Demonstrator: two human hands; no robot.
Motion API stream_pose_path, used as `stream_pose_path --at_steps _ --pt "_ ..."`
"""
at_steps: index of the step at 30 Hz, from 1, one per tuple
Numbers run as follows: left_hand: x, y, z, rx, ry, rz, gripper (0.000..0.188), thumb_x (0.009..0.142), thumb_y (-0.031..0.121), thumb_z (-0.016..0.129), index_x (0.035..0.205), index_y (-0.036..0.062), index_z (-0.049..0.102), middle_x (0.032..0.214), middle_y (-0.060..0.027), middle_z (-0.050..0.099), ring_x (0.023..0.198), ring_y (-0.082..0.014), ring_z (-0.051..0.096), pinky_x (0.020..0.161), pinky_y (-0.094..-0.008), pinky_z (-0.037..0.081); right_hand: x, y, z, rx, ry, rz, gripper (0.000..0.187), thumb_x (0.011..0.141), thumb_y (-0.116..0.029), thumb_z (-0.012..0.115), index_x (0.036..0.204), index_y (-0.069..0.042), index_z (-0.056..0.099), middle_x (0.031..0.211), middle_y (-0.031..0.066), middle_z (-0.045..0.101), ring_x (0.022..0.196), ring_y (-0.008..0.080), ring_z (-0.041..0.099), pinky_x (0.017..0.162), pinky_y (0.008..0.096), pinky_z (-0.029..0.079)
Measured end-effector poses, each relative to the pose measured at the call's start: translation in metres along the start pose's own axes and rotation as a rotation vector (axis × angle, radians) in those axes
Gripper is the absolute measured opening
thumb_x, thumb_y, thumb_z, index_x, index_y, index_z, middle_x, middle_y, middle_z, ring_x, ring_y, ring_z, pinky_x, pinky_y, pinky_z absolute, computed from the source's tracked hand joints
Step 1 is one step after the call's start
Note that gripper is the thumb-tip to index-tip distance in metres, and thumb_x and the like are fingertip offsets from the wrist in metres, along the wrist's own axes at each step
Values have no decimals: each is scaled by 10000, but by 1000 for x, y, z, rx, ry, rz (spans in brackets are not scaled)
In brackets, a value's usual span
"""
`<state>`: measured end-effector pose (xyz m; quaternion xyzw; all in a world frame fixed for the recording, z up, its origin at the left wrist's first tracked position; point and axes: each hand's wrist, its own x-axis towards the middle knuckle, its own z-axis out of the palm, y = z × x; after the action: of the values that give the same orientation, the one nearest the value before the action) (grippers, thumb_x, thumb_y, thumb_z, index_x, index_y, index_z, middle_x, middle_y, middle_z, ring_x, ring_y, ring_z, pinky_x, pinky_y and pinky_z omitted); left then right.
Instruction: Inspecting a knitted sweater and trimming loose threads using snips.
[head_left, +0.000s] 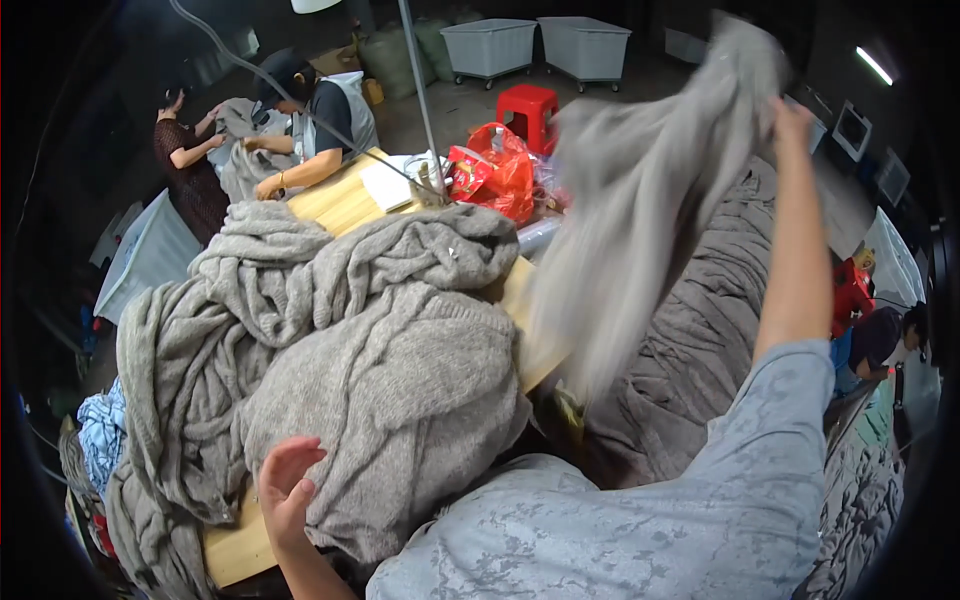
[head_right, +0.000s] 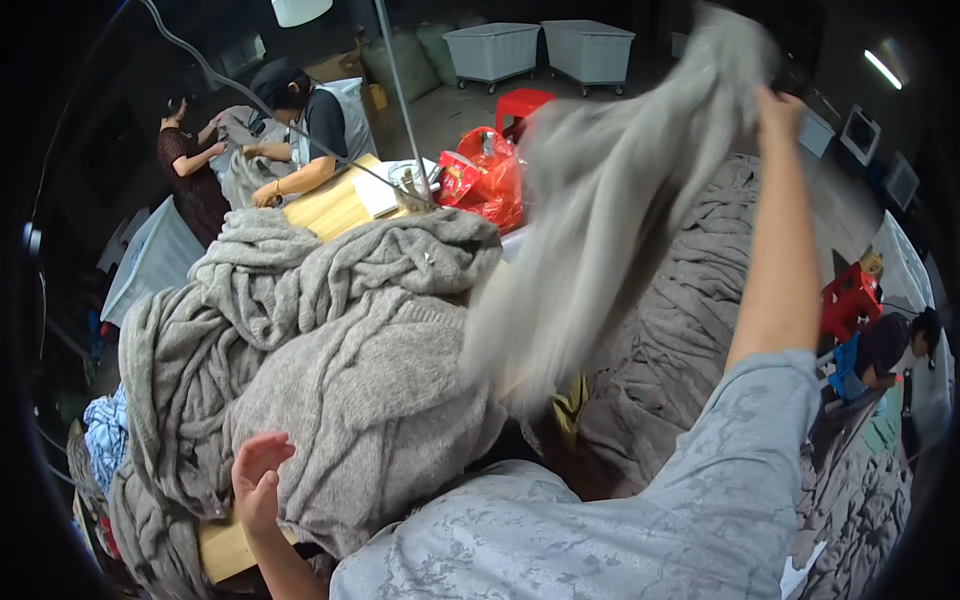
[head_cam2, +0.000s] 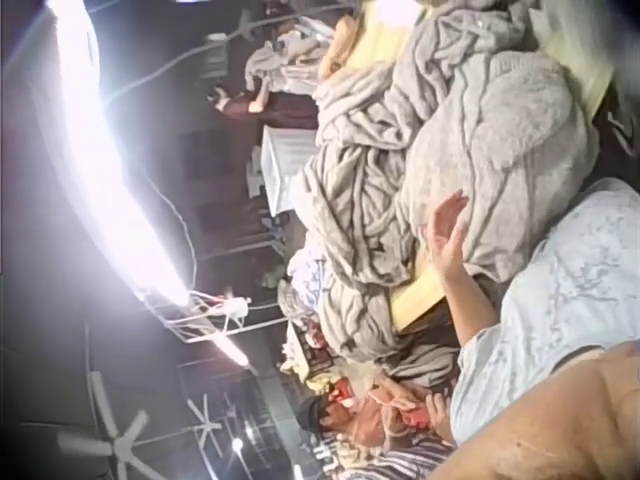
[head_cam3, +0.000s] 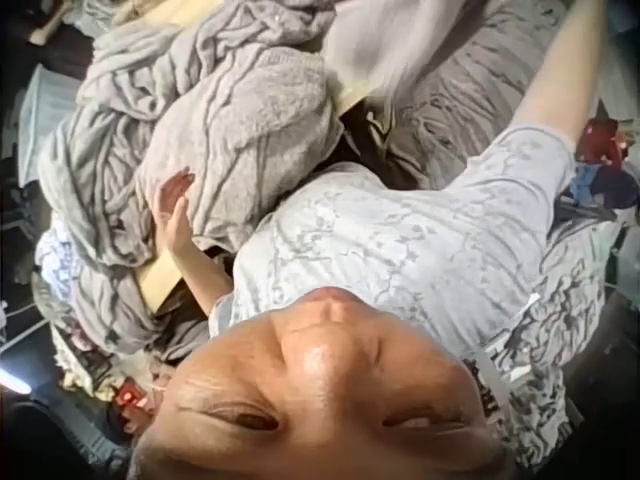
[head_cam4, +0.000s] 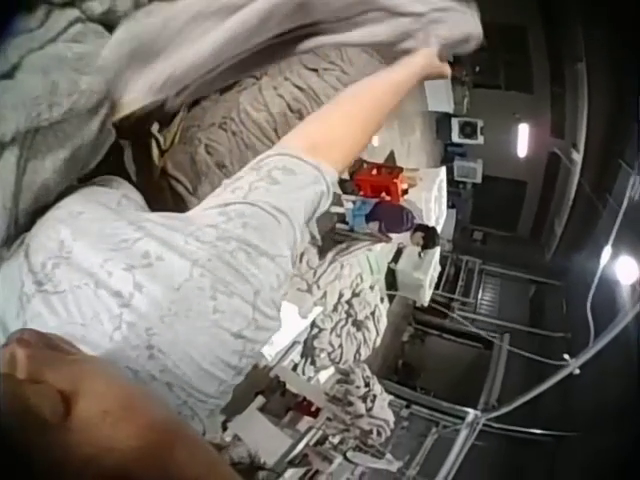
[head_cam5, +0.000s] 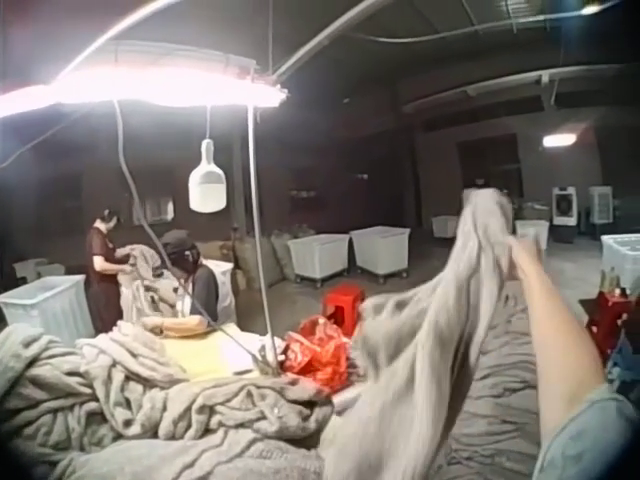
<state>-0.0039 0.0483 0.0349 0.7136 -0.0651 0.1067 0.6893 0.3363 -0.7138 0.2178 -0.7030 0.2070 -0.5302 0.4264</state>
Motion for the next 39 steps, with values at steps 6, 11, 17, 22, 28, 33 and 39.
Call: stream_pose_path --at_steps 6,11,17,22,28,33,39 --pt "11 -17 0 -31 102 -43 312 832 102 622 1095 -41 534 1081 -113 600 955 -182 594 891 -326 450 -63 -12 1 -187 -233 -343 687 770 -279 691 1313 34 409 1330 190 456 1219 283 450 1012 365 353" --pt "38 -19 25 498 -5 22 340 759 30 628 1087 -3 546 1125 -145 575 1019 -249 566 920 -351 426 -274 16 24 31 -1078 -165 315 778 -88 623 1079 4 604 1033 79 635 924 165 595 815 303 477" --pt "21 -67 27 1204 6 27 506 729 102 626 1211 32 490 1358 -208 381 1288 -402 306 1071 -515 198 -469 -41 42 262 -1459 -256 241 806 -113 610 1020 -4 626 954 120 640 888 221 611 812 323 479" --pt "9 -84 30 1277 77 90 491 743 159 621 1207 38 511 1355 -201 395 1285 -377 331 1068 -518 209 -572 -104 53 512 -1808 -504 317 767 -106 627 1073 -32 589 1073 129 588 1035 297 543 880 378 444" --pt "-6 -71 31 1150 87 58 515 741 205 662 1214 61 517 1360 -172 410 1292 -355 338 1076 -506 210 -616 -125 73 348 -1445 -941 479 611 -61 650 1080 -41 550 1061 144 546 1071 321 485 926 420 369" --pt "-26 -55 7 1128 115 62 646 627 241 753 1204 64 520 1374 -165 392 1302 -348 327 1067 -524 221 -580 -155 43 547 -1690 -484 267 627 -13 592 892 -7 562 806 112 560 747 250 545 665 331 428" --pt "-18 -48 -20 1177 183 90 560 562 101 708 1104 74 571 1305 -158 451 1236 -343 394 1039 -470 284 -540 -177 -15 951 -2065 -340 217 714 12 647 920 -20 588 800 80 576 647 197 558 563 277 432"
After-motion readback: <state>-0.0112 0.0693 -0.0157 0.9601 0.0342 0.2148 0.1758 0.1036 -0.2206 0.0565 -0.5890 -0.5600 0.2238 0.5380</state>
